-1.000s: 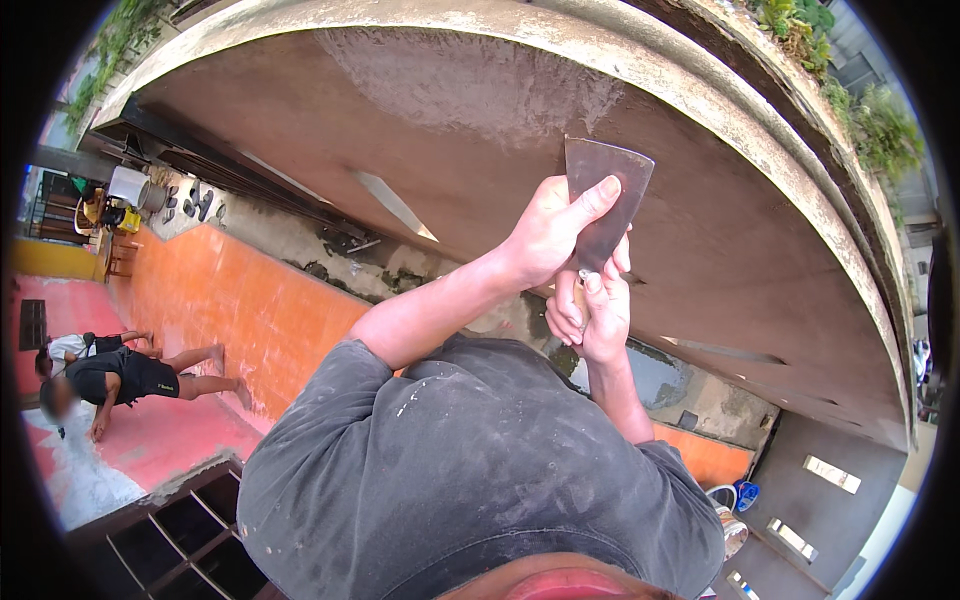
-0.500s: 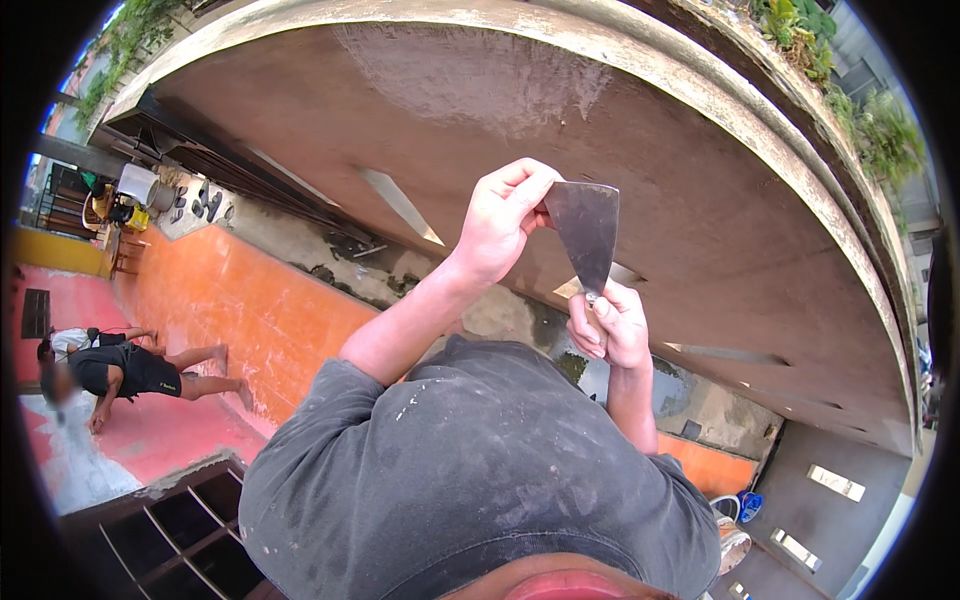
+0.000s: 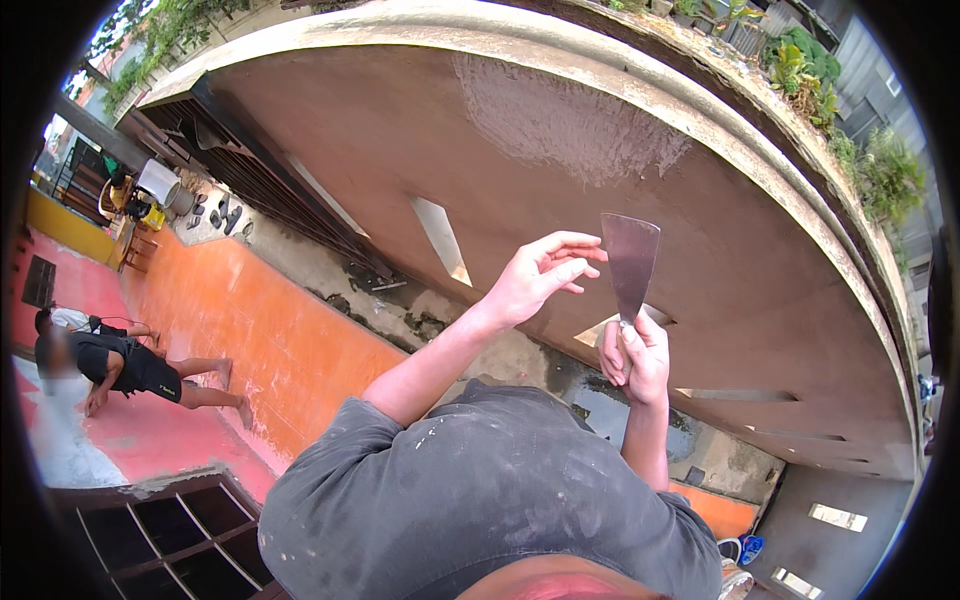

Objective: The person uses a metal trowel to smooth a wet plaster or cement surface on a curved ceiling. The person repeatedly scrapes and levels the material across the overhead surface.

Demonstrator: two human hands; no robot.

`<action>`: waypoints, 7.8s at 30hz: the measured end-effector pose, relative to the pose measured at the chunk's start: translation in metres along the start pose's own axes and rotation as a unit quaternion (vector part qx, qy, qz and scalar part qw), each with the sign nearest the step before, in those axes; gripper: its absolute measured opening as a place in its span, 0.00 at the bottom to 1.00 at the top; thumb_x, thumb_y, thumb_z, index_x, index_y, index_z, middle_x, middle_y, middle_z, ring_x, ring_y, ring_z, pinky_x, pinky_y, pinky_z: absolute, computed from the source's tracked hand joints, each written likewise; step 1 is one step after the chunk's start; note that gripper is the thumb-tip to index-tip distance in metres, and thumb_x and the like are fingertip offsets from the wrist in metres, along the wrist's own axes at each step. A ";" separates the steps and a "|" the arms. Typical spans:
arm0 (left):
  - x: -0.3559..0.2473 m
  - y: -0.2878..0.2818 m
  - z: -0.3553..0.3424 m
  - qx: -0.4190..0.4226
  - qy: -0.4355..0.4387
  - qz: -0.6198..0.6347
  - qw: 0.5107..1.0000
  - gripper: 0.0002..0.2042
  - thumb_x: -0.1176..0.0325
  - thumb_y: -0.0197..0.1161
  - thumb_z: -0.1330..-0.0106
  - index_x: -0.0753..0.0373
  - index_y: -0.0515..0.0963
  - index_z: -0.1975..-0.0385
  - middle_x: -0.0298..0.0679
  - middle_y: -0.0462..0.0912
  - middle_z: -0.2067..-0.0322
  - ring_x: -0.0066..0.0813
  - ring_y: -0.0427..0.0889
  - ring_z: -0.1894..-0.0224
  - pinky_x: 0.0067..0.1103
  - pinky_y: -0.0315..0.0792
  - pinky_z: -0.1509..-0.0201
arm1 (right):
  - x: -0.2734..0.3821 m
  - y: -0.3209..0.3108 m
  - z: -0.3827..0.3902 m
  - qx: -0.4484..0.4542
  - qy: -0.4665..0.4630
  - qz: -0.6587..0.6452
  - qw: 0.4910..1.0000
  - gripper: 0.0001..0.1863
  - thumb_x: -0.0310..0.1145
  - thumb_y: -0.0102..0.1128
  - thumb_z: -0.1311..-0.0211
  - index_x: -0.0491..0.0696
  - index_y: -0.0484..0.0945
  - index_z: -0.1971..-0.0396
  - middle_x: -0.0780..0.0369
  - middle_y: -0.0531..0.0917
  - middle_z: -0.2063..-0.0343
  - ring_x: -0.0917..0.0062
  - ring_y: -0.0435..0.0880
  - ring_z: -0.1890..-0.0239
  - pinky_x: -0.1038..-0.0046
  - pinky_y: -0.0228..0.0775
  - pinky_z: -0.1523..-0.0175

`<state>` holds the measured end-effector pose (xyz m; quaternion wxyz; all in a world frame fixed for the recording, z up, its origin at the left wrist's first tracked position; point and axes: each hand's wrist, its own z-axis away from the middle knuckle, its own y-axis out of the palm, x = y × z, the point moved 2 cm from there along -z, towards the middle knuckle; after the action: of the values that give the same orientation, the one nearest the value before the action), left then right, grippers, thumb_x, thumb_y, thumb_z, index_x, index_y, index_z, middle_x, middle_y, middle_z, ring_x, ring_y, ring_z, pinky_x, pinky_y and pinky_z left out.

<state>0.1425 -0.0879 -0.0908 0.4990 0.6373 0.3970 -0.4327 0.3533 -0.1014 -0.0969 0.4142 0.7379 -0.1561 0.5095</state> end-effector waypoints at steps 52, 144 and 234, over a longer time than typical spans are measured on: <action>-0.051 -0.093 -0.031 -0.032 0.573 -0.519 0.634 0.18 0.84 0.73 0.47 0.64 0.81 0.56 0.47 0.84 0.49 0.48 0.84 0.47 0.38 0.80 0.43 | -0.069 0.083 -0.089 0.089 0.048 -0.410 0.906 0.20 0.35 0.48 0.22 0.55 0.61 0.35 0.66 0.68 0.73 0.89 0.63 0.84 0.87 0.57 0.85; -0.145 -0.171 -0.047 0.063 0.552 -0.592 0.584 0.08 0.71 0.68 0.45 0.61 0.86 0.66 0.39 0.89 0.53 0.33 0.88 0.49 0.27 0.84 0.48 | -0.087 0.151 -0.168 0.057 0.056 -0.400 0.913 0.11 0.35 0.45 0.20 0.61 0.63 0.43 0.68 0.64 0.83 0.90 0.55 0.92 0.87 0.51 0.89; -0.122 -0.153 -0.047 -0.003 0.547 -0.571 0.612 0.06 0.76 0.69 0.47 0.61 0.84 0.69 0.37 0.90 0.56 0.32 0.88 0.50 0.27 0.84 0.47 | -0.077 0.143 -0.156 0.051 0.066 -0.389 0.917 0.13 0.35 0.46 0.21 0.60 0.60 0.42 0.67 0.64 0.82 0.88 0.56 0.92 0.85 0.51 0.89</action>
<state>-0.0313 -0.0223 -0.0137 -0.1570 0.3991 0.8810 -0.1999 0.1300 -0.0832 -0.0785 0.5507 0.7252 0.1973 0.3632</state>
